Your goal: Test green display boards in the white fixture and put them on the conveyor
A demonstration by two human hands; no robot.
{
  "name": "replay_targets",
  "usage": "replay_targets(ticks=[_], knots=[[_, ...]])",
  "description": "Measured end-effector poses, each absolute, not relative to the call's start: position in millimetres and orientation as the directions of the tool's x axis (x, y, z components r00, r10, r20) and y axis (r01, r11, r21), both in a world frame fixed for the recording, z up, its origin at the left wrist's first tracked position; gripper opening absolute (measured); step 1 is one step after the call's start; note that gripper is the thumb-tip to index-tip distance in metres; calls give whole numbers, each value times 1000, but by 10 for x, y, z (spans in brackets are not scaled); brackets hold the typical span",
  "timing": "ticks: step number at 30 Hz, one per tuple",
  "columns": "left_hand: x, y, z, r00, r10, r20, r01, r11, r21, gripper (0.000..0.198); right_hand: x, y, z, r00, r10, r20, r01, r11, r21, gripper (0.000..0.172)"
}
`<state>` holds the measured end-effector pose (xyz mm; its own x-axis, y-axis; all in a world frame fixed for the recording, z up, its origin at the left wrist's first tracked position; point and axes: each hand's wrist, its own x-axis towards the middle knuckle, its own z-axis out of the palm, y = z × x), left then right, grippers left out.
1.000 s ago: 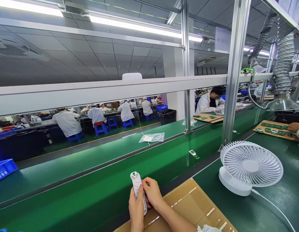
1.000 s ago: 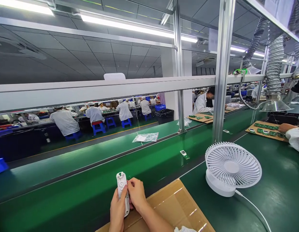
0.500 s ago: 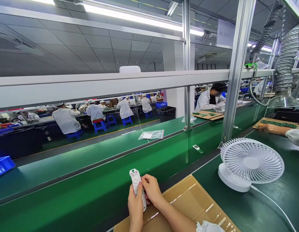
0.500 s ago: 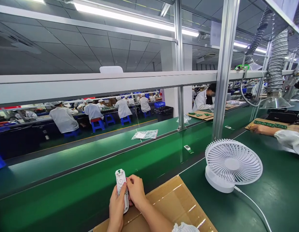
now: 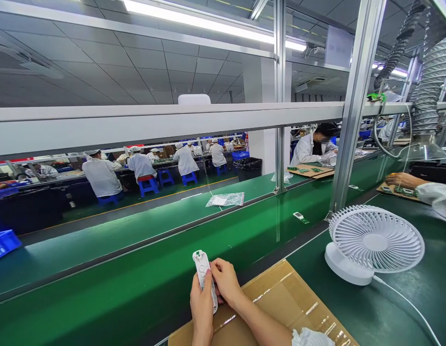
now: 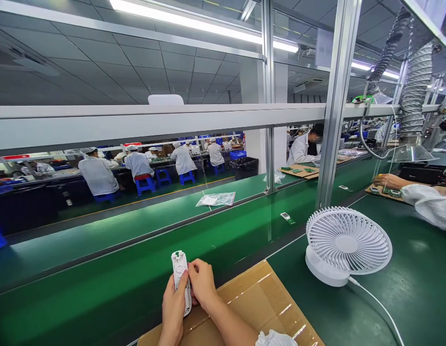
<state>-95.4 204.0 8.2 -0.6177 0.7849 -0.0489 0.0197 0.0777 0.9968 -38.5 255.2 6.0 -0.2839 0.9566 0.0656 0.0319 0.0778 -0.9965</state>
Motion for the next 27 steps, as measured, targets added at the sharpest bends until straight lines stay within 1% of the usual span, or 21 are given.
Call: replay_targets(ticks=[4, 17, 27], knots=[[-937, 2023, 124, -626, 778, -48, 29, 85, 996, 56, -389, 2557, 44, -281, 957, 78, 30, 90, -996, 26], [-980, 2036, 90, -646, 763, -36, 54, 93, 994, 67, -408, 2527, 35, -256, 962, 94, 29, 105, -994, 26], [-976, 2033, 104, -651, 759, -20, 69, 86, 994, 59, -395, 2511, 48, -240, 963, 125, 47, 140, -989, 27]])
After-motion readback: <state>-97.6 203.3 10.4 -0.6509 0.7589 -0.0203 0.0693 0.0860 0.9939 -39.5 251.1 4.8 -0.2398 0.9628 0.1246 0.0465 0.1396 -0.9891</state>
